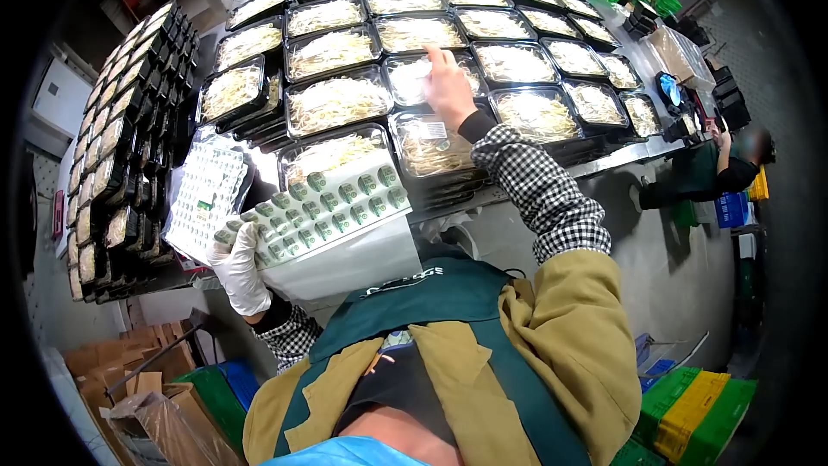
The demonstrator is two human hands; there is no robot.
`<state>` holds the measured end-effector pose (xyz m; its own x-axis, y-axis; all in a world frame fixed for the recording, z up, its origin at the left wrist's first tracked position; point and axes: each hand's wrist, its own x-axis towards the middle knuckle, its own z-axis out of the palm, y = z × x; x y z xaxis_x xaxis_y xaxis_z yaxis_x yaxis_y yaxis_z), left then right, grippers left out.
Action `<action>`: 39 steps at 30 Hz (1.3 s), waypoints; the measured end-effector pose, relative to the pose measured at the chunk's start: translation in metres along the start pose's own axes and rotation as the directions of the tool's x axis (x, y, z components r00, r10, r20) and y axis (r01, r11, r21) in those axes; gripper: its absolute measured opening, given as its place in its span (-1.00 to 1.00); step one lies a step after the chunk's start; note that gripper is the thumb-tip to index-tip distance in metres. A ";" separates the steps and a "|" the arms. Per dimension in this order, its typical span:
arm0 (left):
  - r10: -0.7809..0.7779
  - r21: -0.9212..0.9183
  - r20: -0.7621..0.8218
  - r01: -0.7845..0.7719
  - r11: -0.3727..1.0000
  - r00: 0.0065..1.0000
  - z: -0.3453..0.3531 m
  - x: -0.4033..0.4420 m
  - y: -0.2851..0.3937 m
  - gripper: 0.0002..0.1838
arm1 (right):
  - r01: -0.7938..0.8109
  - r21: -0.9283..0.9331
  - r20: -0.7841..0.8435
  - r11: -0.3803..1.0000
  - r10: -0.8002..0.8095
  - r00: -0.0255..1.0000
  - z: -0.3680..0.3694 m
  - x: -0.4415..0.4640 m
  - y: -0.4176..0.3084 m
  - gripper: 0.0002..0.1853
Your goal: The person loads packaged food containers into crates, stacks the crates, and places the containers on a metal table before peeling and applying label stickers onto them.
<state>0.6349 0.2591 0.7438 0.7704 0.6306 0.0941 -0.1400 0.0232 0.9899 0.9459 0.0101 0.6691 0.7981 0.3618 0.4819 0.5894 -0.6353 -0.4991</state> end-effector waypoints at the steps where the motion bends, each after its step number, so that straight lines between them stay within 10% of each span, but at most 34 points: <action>1: 0.004 0.004 -0.012 -0.004 1.000 1.000 -0.003 0.001 0.000 -0.91 | 0.094 -0.201 -0.037 0.975 -0.104 0.994 -0.005 0.002 -0.003 -0.42; 2: 0.008 0.008 -0.024 -0.008 1.000 1.000 -0.006 0.001 0.001 -0.91 | 0.175 -0.397 -0.052 0.901 -0.212 0.976 -0.011 0.002 -0.004 -0.43; 6: 0.019 -0.004 -0.098 -0.019 1.000 0.995 -0.018 0.005 0.004 -0.91 | -0.264 0.049 -0.032 0.963 0.266 0.963 -0.020 0.048 0.030 -0.56; 10: 0.022 -0.065 -0.171 -0.034 0.997 0.985 -0.014 0.008 0.005 -0.90 | -0.347 0.162 -0.029 0.924 0.355 0.934 0.015 0.098 0.044 -0.44; 16: 0.054 0.029 -0.255 -0.048 0.998 0.965 -0.027 0.005 0.001 -0.90 | -0.033 -0.530 0.065 0.848 0.079 0.995 0.022 0.110 0.026 -0.47; 25: -0.012 0.113 -0.262 0.044 0.993 0.965 0.018 0.011 0.021 -0.93 | -0.412 0.028 0.071 0.911 0.409 0.910 0.072 0.216 0.088 -0.74; 30: -0.018 0.122 -0.301 0.057 0.991 0.954 0.031 0.009 0.023 -0.93 | -0.357 -0.378 0.135 0.854 0.432 0.892 0.071 0.217 0.077 -0.59; 34: -0.122 0.133 -0.298 0.168 0.977 0.947 0.049 0.011 0.032 -0.93 | -0.199 -0.248 0.235 0.948 0.259 0.937 0.063 0.233 0.096 -0.58; 36: -0.101 0.132 -0.262 0.140 0.981 0.960 0.056 0.014 0.031 -0.90 | -0.047 0.116 0.426 0.992 -0.007 0.905 0.042 0.218 0.029 -0.66; 39: -0.017 0.207 -0.229 0.066 0.976 0.973 0.066 0.021 0.029 -0.85 | 0.079 0.692 0.595 0.718 -0.629 0.501 -0.014 0.158 -0.089 -0.66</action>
<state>0.6881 0.2219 0.7817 0.6096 0.7911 0.0503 0.0432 -0.0965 0.9944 1.0174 0.1142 0.7999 0.1038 0.9865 0.1263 0.5732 0.0444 -0.8182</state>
